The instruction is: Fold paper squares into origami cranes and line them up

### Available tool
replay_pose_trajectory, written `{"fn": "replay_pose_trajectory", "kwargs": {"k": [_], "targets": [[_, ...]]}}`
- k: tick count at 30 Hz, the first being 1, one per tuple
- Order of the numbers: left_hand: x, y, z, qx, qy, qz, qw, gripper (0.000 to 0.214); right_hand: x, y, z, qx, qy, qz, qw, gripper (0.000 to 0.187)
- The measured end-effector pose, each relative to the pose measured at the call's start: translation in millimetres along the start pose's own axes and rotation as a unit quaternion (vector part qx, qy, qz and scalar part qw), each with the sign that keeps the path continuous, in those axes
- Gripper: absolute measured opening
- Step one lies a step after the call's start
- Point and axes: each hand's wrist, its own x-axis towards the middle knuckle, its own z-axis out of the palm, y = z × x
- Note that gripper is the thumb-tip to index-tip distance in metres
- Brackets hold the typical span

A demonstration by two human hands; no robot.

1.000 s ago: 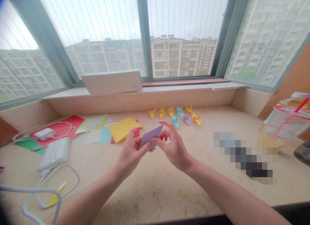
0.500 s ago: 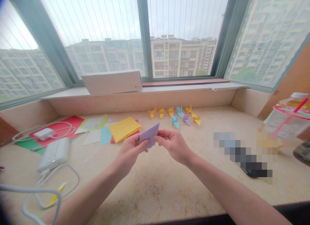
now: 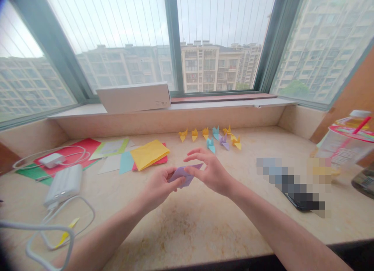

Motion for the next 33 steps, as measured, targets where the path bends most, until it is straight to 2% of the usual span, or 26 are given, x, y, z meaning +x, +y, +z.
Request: {"fn": "replay_pose_trajectory", "kwargs": {"k": [2, 6, 16, 20, 27, 33], "targets": [[-0.5, -1.2, 1.3, 0.004, -0.012, 0.009, 1.000, 0.015, -1.5, -0.4, 1.2, -0.028, -0.022, -0.027, 0.999, 0.012], [-1.4, -0.3, 2.6, 0.011, -0.018, 0.015, 1.000, 0.017, -3.1, 1.4, 5.3, -0.082, -0.037, -0.075, 0.993, 0.010], [-1.0, -1.1, 1.0, -0.009, -0.037, -0.001, 0.999, 0.022, -2.1, 12.2, 1.2, -0.148, -0.060, -0.189, 0.969, 0.011], [0.5, -1.2, 0.4, -0.045, -0.022, -0.014, 0.999, 0.017, -0.6, 14.4, -3.1, -0.159, -0.078, -0.227, 0.958, 0.015], [-0.3, 4.7, 1.5, -0.072, -0.020, -0.008, 0.997, 0.024, 0.8, 13.6, -9.0, -0.142, -0.092, -0.227, 0.959, 0.018], [-0.8, 2.9, 1.4, -0.095, -0.017, 0.011, 0.995, 0.029, -0.3, 7.3, -12.3, -0.133, -0.100, -0.192, 0.967, 0.020]]}}
